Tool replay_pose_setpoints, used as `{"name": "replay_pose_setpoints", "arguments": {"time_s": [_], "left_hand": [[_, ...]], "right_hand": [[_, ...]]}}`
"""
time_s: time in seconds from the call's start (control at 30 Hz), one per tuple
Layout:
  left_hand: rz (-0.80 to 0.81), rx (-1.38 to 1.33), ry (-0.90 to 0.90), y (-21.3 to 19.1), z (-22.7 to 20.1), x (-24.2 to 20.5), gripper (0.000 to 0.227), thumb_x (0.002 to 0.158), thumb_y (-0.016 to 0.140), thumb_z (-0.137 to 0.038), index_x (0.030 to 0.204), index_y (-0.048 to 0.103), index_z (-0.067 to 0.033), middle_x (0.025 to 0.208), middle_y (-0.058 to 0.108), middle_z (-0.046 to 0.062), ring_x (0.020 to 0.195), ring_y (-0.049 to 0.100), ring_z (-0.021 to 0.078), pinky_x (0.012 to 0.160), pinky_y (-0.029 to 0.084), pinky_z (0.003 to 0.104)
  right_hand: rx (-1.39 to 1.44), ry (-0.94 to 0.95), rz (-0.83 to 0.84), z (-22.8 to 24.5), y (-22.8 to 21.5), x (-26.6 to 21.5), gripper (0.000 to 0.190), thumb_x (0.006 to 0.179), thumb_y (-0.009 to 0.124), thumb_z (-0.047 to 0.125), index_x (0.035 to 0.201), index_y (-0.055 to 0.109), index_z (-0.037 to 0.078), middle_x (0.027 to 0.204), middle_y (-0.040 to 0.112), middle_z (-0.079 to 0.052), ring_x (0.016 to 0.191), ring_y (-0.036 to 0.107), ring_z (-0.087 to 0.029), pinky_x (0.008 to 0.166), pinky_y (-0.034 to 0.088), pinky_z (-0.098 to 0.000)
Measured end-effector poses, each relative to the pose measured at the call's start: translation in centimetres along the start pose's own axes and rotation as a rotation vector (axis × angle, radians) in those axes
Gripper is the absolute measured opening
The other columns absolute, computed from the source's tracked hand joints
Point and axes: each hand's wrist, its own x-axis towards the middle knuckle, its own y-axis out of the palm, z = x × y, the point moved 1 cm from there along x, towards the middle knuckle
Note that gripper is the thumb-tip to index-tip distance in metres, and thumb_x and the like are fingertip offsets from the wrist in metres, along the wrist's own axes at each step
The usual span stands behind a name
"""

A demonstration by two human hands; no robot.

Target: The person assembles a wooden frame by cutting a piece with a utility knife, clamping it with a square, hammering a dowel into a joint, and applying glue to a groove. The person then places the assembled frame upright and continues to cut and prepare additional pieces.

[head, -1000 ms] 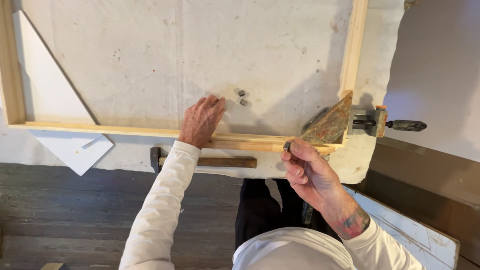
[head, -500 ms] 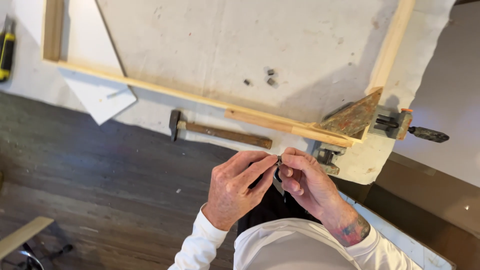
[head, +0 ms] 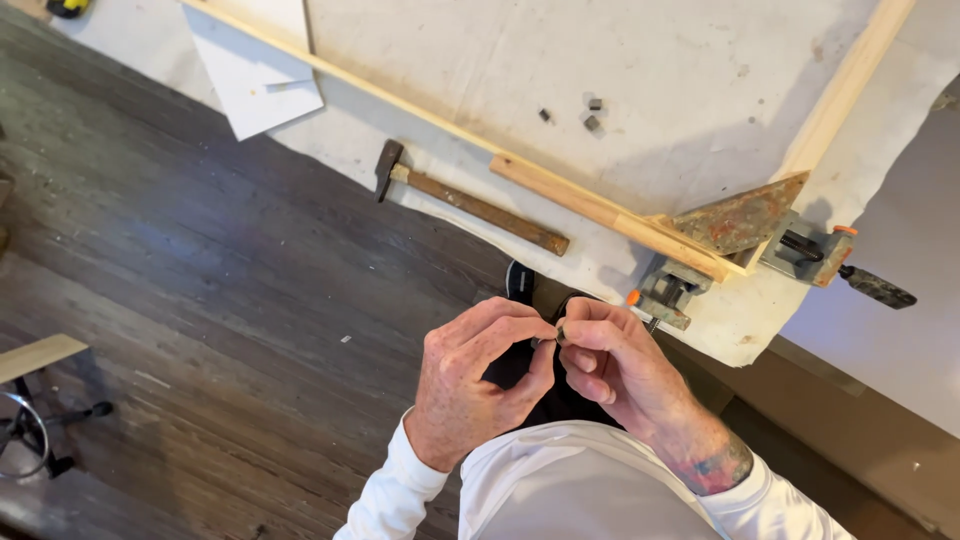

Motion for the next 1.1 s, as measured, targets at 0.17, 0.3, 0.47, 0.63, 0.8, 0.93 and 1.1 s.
{"name": "replay_pose_setpoints", "arguments": {"time_s": [0.17, 0.3, 0.47, 0.63, 0.8, 0.93, 1.1], "left_hand": [[0.044, 0.110, 0.018, -0.8, -2.2, -1.1, 0.019, 0.073, 0.061, 0.007, 0.081, 0.059, -0.0099, 0.080, 0.062, 0.000, 0.063, 0.057, 0.0164, 0.055, 0.046, 0.026], [0.015, 0.320, 0.208, -1.0, -3.7, -2.3, 0.012, 0.079, 0.060, 0.005, 0.079, 0.058, -0.0066, 0.079, 0.060, 0.002, 0.068, 0.059, 0.0192, 0.058, 0.048, 0.029], [-0.171, 0.442, 0.279, -1.0, -4.3, -5.0, 0.008, 0.085, 0.061, -0.003, 0.079, 0.057, -0.0057, 0.078, 0.063, 0.006, 0.069, 0.064, 0.0216, 0.064, 0.055, 0.033], [-0.323, 0.290, -0.065, -2.9, -2.9, -8.8, 0.013, 0.070, 0.050, 0.002, 0.079, 0.049, -0.0065, 0.078, 0.063, 0.005, 0.069, 0.063, 0.0196, 0.065, 0.052, 0.029], [-0.281, 0.247, -0.053, -3.5, -3.7, -10.6, 0.009, 0.076, 0.036, 0.004, 0.074, 0.039, -0.0050, 0.070, 0.053, 0.009, 0.056, 0.048, 0.0200, 0.051, 0.040, 0.030], [-0.201, 0.349, -0.028, -4.2, -5.5, -10.1, 0.021, 0.088, 0.065, -0.001, 0.077, 0.048, -0.0059, 0.074, 0.062, 0.006, 0.061, 0.058, 0.0188, 0.057, 0.046, 0.029], [-0.280, 0.239, -0.005, -4.2, -7.6, -9.3, 0.012, 0.086, 0.064, -0.004, 0.098, 0.063, -0.0042, 0.096, 0.069, 0.010, 0.080, 0.071, 0.0204, 0.070, 0.059, 0.028]], "right_hand": [[-0.075, -0.024, 0.079, -1.2, -0.4, -1.6, 0.020, 0.084, 0.063, 0.011, 0.069, 0.050, 0.007, 0.053, 0.038, -0.002, 0.039, 0.031, -0.009, 0.032, 0.019, -0.0189], [-0.129, -0.158, 0.085, -1.8, 0.4, -3.0, 0.021, 0.085, 0.061, 0.003, 0.068, 0.050, 0.004, 0.051, 0.040, -0.004, 0.035, 0.033, -0.011, 0.030, 0.020, -0.0203], [-0.107, -0.212, 0.130, -2.6, 1.8, -4.6, 0.020, 0.086, 0.060, -0.003, 0.069, 0.051, 0.004, 0.051, 0.042, -0.003, 0.036, 0.028, -0.008, 0.029, 0.027, -0.0180], [0.168, 0.111, 0.289, -3.7, 2.3, -5.4, 0.013, 0.084, 0.063, 0.007, 0.076, 0.054, 0.003, 0.050, 0.042, -0.001, 0.032, 0.033, -0.008, 0.027, 0.020, -0.0186], [0.155, 0.234, 0.323, -3.9, 3.3, -5.5, 0.021, 0.087, 0.055, 0.007, 0.071, 0.043, 0.010, 0.052, 0.039, 0.000, 0.033, 0.030, -0.007, 0.027, 0.017, -0.0184], [0.112, 0.257, 0.344, -3.7, 3.9, -5.7, 0.023, 0.088, 0.055, 0.009, 0.072, 0.040, 0.011, 0.052, 0.039, 0.003, 0.032, 0.030, -0.005, 0.029, 0.016, -0.0191], [0.007, 0.234, 0.324, -3.7, 4.2, -5.8, 0.026, 0.087, 0.055, 0.011, 0.067, 0.039, 0.010, 0.049, 0.038, 0.003, 0.032, 0.030, -0.005, 0.032, 0.017, -0.0203]]}}
